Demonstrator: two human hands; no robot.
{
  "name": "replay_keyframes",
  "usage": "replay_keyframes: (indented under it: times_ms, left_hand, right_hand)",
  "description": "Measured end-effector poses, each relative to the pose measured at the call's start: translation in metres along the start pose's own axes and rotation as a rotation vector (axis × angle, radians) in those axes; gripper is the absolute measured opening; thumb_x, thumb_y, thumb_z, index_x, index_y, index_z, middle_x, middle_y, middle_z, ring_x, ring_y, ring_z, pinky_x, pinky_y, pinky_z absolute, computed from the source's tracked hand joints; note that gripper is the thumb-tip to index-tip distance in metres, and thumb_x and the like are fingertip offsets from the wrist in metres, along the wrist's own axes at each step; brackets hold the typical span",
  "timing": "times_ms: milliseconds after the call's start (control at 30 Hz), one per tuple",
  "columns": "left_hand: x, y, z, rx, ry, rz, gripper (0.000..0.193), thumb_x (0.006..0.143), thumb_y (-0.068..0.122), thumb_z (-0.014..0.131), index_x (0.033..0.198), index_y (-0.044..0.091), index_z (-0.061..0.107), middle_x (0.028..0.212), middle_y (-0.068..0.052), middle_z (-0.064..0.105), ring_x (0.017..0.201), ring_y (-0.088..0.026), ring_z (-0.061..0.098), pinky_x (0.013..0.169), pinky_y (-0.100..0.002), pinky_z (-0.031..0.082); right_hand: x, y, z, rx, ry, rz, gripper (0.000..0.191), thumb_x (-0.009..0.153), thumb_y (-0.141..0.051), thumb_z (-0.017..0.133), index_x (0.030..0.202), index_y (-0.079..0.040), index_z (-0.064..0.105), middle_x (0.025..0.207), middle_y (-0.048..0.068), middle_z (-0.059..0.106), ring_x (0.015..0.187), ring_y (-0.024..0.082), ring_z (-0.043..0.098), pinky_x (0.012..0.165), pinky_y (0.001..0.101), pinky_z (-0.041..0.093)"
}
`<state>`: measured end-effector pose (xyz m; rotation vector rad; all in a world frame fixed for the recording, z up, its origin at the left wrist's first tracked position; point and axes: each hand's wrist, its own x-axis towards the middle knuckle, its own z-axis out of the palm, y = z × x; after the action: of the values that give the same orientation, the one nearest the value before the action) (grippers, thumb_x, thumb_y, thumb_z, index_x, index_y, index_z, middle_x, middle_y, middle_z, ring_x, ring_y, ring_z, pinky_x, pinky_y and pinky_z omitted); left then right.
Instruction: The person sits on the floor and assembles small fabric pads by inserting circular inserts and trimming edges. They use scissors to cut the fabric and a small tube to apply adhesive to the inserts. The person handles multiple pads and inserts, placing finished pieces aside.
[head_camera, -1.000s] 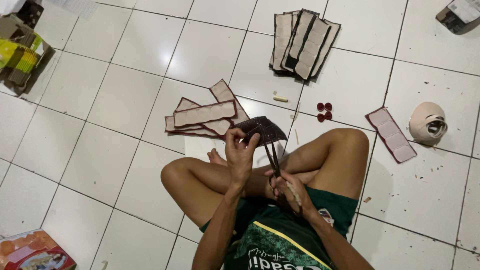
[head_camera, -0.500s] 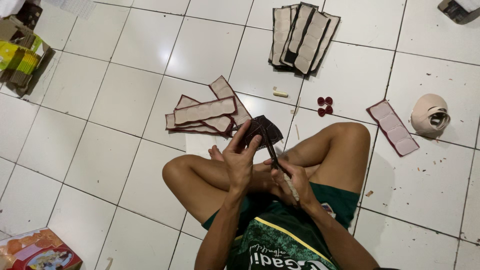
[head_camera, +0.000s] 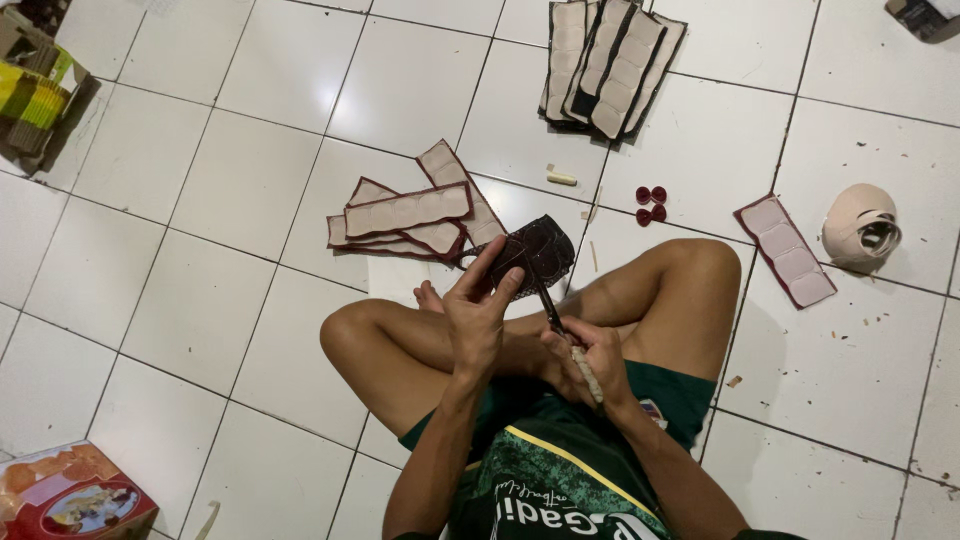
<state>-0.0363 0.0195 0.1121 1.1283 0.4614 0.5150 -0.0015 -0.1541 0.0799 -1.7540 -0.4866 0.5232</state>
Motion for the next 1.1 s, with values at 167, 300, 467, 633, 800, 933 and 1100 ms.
replay_keyframes:
  times_ms: [167, 300, 467, 633, 800, 933, 1100]
  left_hand:
    - [-0.003, 0.012, 0.003, 0.241, 0.013, 0.025, 0.038, 0.094, 0.011, 0.077, 0.13, -0.001, 0.071, 0.113, -0.009, 0.073, 0.104, -0.014, 0.067, 0.1, -0.025, 0.048]
    - [-0.009, 0.026, 0.008, 0.418, -0.024, 0.04, 0.034, 0.095, 0.011, 0.076, 0.126, -0.002, 0.073, 0.114, -0.008, 0.076, 0.106, -0.016, 0.069, 0.112, -0.025, 0.035]
    - [-0.015, 0.03, 0.014, 0.307, -0.061, -0.041, 0.034, 0.093, 0.011, 0.076, 0.125, 0.0, 0.074, 0.101, -0.003, 0.069, 0.093, -0.011, 0.065, 0.085, -0.022, 0.05]
    - [-0.014, 0.026, 0.014, 0.302, -0.083, -0.025, 0.034, 0.094, 0.007, 0.075, 0.127, -0.001, 0.074, 0.099, -0.001, 0.064, 0.086, -0.009, 0.06, 0.073, -0.02, 0.049]
    - [-0.013, 0.023, 0.013, 0.041, -0.091, -0.123, 0.041, 0.091, 0.009, 0.073, 0.131, 0.004, 0.067, 0.116, -0.005, 0.074, 0.101, -0.009, 0.069, 0.09, -0.019, 0.056]
    - [-0.011, 0.022, 0.01, 0.232, -0.022, -0.024, 0.037, 0.095, 0.01, 0.073, 0.13, 0.0, 0.071, 0.116, -0.012, 0.077, 0.102, -0.013, 0.07, 0.098, -0.021, 0.05]
    - [-0.002, 0.023, 0.001, 0.63, 0.073, 0.133, 0.025, 0.096, 0.008, 0.076, 0.119, -0.002, 0.079, 0.106, -0.011, 0.082, 0.104, -0.014, 0.07, 0.115, -0.027, 0.002]
  right_hand:
    - [0.001, -0.002, 0.003, -0.027, 0.019, 0.045, 0.036, 0.091, -0.037, 0.075, 0.088, -0.002, 0.075, 0.053, -0.003, 0.046, 0.05, 0.005, 0.04, 0.046, 0.0256, 0.03]
    - [0.003, -0.008, 0.002, 0.083, -0.045, 0.026, 0.04, 0.096, -0.04, 0.069, 0.097, -0.001, 0.073, 0.058, -0.004, 0.051, 0.054, 0.004, 0.045, 0.048, 0.0234, 0.036]
    - [0.006, -0.012, 0.001, 0.273, -0.151, 0.063, 0.053, 0.097, -0.051, 0.057, 0.115, -0.002, 0.068, 0.067, -0.002, 0.055, 0.053, 0.006, 0.054, 0.05, 0.0218, 0.044]
    - [0.008, -0.008, 0.001, 0.314, -0.16, 0.07, 0.055, 0.101, -0.055, 0.056, 0.093, -0.001, 0.061, 0.074, -0.001, 0.057, 0.061, 0.007, 0.056, 0.056, 0.0233, 0.048]
    - [0.007, -0.006, 0.003, 0.21, -0.102, 0.008, 0.055, 0.099, -0.058, 0.055, 0.091, -0.004, 0.062, 0.071, -0.001, 0.055, 0.061, 0.007, 0.054, 0.055, 0.0238, 0.045]
    - [0.008, -0.01, 0.002, 0.226, -0.171, -0.071, 0.055, 0.103, -0.056, 0.056, 0.091, -0.003, 0.06, 0.075, -0.002, 0.054, 0.066, 0.006, 0.053, 0.058, 0.0232, 0.045]
    - [0.004, -0.021, -0.001, 0.371, -0.305, 0.253, 0.058, 0.094, -0.055, 0.056, 0.113, -0.001, 0.061, 0.069, -0.002, 0.051, 0.053, 0.008, 0.048, 0.048, 0.023, 0.039]
